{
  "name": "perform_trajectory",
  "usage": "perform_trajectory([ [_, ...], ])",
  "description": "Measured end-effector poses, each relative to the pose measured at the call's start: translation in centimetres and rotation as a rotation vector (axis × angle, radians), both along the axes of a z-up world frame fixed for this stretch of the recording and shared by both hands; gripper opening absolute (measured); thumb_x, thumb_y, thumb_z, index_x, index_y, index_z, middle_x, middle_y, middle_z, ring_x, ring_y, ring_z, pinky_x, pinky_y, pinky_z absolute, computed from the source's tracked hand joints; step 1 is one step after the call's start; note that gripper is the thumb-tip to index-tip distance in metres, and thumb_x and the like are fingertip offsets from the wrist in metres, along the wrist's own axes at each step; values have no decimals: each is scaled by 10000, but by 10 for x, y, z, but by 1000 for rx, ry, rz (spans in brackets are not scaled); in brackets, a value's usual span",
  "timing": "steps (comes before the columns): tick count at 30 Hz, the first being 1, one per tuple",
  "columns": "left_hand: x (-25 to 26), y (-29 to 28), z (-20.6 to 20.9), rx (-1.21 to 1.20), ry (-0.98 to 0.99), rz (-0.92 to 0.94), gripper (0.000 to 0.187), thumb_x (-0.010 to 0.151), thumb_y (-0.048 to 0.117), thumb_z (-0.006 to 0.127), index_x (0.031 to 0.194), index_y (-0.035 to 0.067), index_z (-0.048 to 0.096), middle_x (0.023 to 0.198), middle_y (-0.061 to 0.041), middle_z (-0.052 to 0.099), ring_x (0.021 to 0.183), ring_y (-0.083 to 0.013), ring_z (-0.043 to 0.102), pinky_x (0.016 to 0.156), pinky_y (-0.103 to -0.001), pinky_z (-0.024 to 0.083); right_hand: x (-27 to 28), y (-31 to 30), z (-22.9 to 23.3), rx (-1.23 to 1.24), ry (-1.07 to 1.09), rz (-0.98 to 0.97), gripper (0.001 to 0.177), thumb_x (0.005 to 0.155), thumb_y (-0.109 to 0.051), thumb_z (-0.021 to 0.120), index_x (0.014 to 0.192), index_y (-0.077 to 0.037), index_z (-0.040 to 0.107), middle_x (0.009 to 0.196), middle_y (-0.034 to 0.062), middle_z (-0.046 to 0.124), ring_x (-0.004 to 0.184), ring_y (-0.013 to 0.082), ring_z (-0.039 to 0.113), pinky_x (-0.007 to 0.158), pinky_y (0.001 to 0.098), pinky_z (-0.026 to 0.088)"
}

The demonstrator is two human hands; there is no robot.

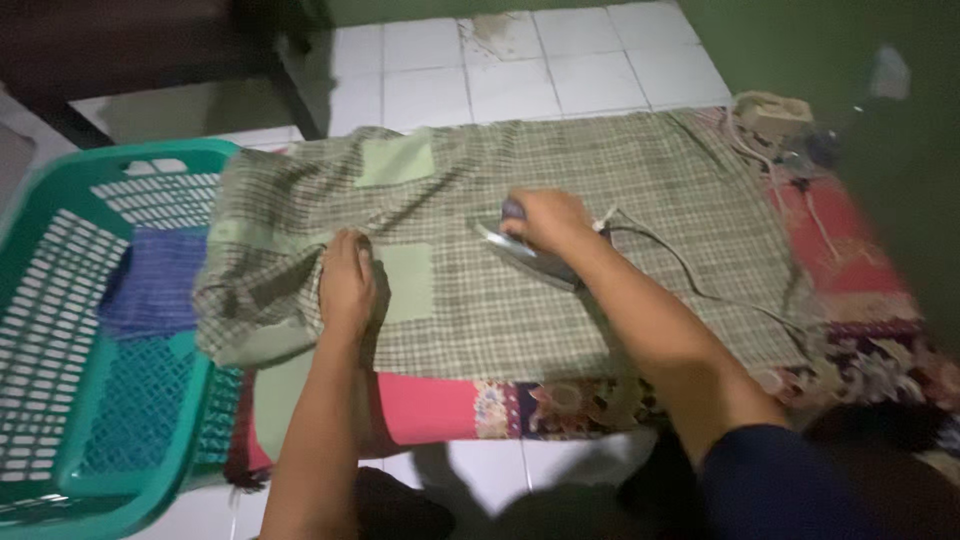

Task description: The person irons a checkered shirt on a table covered with a patterned cloth. They smooth the fabric, use a spray bottle to wet the shirt, and iron different sections including the sleeves and body.

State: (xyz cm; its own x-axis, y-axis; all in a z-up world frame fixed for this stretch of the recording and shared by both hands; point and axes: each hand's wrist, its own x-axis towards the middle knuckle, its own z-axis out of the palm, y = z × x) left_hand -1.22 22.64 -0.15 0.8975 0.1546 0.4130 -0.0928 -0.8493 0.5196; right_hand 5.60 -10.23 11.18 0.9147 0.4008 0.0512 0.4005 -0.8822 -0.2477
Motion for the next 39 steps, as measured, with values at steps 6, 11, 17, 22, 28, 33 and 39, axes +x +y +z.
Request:
perform_trajectory([
  [6,39,31,3,237,167,143,538,990,297,520,1477,74,474,1342,-344,567,1287,-494,464,1107,-625,230,-31,75,-2,-135,185,359,469,861,-543,697,1199,-221,663,1013,92,761,927,316,730,811,470,559],
  [11,28,41,5,219,412,220,498,987,312,494,1418,64,509,1287,-268,649,1342,-448,495,1187,-620,220,6,120,-7,0,-3,230,481,860,-483,717,1224,-178,638,1011,101,750,925,337,713,741,501,551],
  [17,52,90,-15,-258,266,151,604,1070,455,345,1403,-6,549,1335,-336,585,1271,-516,521,1083,-538,394,4,137,-3,-56,59,459,468,803,-547,752,1127,-218,675,987,73,753,914,316,716,759,483,557],
  [22,68,99,-27,-436,179,168,739,1088,557,248,1322,-44,607,1335,-341,593,1283,-513,534,1089,-518,405,-16,168,-17,-41,53,528,506,843,-570,728,1200,-219,656,899,121,743,846,371,708,734,504,544],
  [28,39,80,6,-507,183,178,720,1092,536,274,1268,-75,612,1244,-334,663,1179,-487,630,1030,-494,480,-11,193,-20,122,-97,327,425,825,-426,762,1093,-112,664,877,145,731,838,386,711,693,519,539],
  [33,32,53,31,-531,35,213,640,1075,485,318,1320,-36,597,1259,-297,665,1183,-460,625,1027,-471,455,-92,179,-15,87,78,334,375,924,-320,699,1118,-19,586,830,182,715,784,380,712,660,495,544],
  [39,35,-27,14,-419,-51,-57,554,1126,416,299,1381,26,598,1443,-217,613,1387,-386,545,1214,-459,403,-109,114,0,24,317,142,418,955,-435,591,1123,-53,580,780,167,700,733,367,714,632,490,533],
])
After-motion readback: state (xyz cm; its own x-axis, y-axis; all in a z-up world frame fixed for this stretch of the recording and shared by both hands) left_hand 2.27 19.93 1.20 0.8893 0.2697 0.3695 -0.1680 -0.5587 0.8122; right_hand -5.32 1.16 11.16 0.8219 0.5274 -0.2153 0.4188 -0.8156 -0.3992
